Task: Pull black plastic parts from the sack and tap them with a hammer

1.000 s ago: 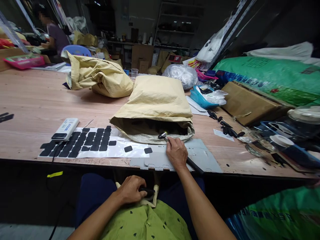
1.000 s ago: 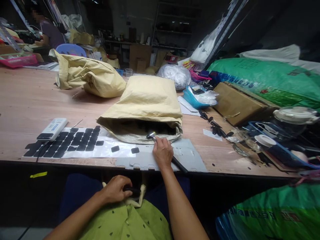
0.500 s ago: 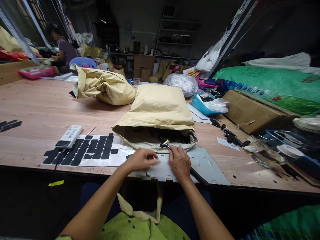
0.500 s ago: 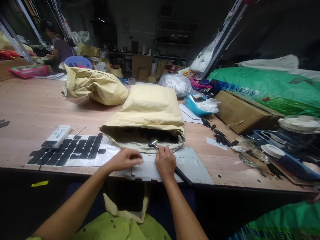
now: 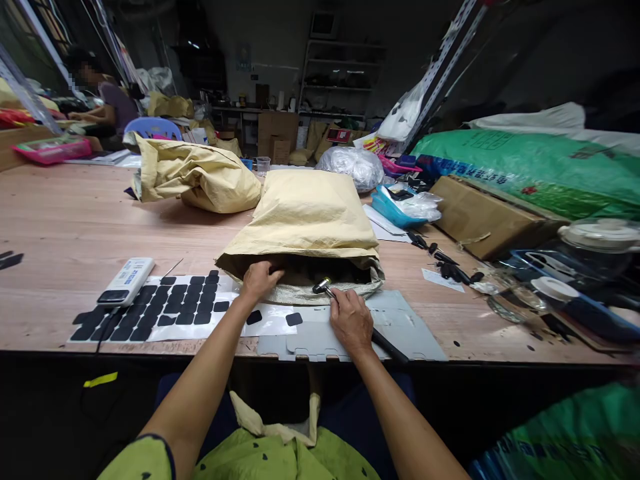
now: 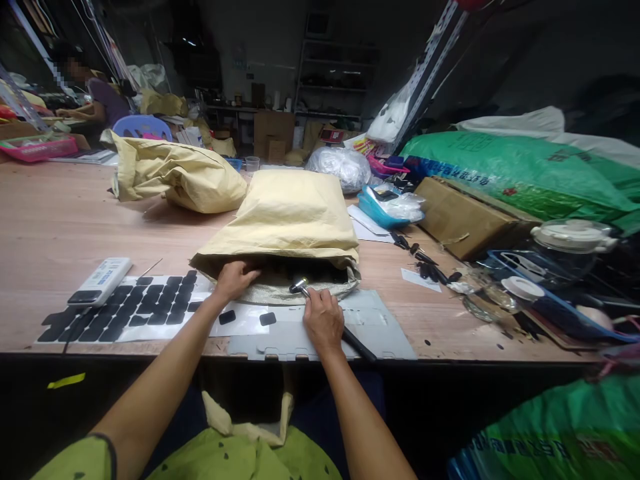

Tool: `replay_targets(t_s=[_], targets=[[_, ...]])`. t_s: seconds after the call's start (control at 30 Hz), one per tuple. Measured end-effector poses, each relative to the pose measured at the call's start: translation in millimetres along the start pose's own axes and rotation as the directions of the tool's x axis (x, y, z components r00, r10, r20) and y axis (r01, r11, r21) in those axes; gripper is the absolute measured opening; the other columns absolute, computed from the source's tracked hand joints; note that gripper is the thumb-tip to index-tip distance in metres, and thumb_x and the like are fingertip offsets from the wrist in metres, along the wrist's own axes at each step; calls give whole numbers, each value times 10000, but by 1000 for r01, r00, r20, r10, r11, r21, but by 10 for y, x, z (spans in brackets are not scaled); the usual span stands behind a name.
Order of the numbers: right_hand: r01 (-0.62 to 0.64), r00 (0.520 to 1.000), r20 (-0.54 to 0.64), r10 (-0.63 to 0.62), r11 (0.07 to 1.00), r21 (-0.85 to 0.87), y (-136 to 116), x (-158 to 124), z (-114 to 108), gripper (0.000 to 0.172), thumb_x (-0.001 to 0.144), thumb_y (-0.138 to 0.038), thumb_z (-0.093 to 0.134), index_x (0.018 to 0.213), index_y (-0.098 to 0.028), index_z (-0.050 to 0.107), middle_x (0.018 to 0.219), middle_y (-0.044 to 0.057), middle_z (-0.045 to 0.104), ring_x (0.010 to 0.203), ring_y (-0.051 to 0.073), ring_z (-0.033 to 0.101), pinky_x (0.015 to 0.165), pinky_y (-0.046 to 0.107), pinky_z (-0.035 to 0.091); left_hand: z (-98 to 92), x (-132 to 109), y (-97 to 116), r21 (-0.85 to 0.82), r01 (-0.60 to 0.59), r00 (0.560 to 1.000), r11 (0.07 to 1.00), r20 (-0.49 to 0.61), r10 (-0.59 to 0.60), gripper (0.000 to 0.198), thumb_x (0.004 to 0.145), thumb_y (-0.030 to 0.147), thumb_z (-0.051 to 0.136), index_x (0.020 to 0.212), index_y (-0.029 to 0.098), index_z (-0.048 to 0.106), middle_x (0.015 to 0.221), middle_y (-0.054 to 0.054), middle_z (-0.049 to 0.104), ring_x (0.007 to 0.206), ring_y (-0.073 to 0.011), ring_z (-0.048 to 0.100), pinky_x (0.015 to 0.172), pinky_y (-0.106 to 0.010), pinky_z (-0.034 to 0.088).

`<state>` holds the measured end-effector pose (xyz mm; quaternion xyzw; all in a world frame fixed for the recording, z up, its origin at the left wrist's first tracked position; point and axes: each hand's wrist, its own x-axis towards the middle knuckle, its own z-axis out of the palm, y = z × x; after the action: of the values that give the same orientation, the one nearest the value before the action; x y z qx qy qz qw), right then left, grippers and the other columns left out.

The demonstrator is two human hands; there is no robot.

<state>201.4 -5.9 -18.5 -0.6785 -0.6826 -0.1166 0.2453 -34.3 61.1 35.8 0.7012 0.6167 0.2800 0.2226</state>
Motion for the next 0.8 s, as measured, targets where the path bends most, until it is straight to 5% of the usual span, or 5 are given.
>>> replay_targets(t_s=[0.13, 0.27, 0.53, 0.8], targets=[[-2, 1000, 15, 2, 1000, -1, -3, 2, -10, 270, 915, -224, 509, 1122, -225, 684, 911, 52, 610, 817, 188, 478, 702, 300, 318, 156, -393, 34, -36, -227, 969, 973, 89, 229, 152, 859, 314, 668, 935, 191, 718, 890, -39, 682, 852, -190, 592, 754, -293, 456], [-5, 1000, 11, 5, 1000, 11, -6, -11, -13, 277, 917, -211, 511, 1133, -218, 685, 925, 55, 618, 833, 190, 484, 717, 304, 327, 327, -601, 11, 51, -250, 966, 967, 83, 245, 161, 833, 292, 705, 960, 194, 718, 913, -44, 647, 883, -202, 555, 812, -325, 434], [-28, 999, 37, 23, 993, 116, 37, 19, -8, 282, 907, -200, 511, 1114, -216, 702, 912, 60, 627, 853, 191, 511, 748, 304, 382, 365, -542, 18, 80, -235, 965, 969, 139, 222, 218, 817, 362, 727, 991, 231, 735, 935, -26, 638, 908, -204, 556, 850, -343, 409], [-54, 995, -41, 90, 841, 539, -266, -227, -236, 343, 944, -270, 459, 1208, -212, 669, 1065, 79, 691, 992, 196, 636, 883, 331, 502, 341, -541, 11, -9, -194, 974, 981, 121, 194, 207, 796, 322, 738, 991, 253, 754, 898, -6, 664, 878, -186, 566, 817, -308, 416]])
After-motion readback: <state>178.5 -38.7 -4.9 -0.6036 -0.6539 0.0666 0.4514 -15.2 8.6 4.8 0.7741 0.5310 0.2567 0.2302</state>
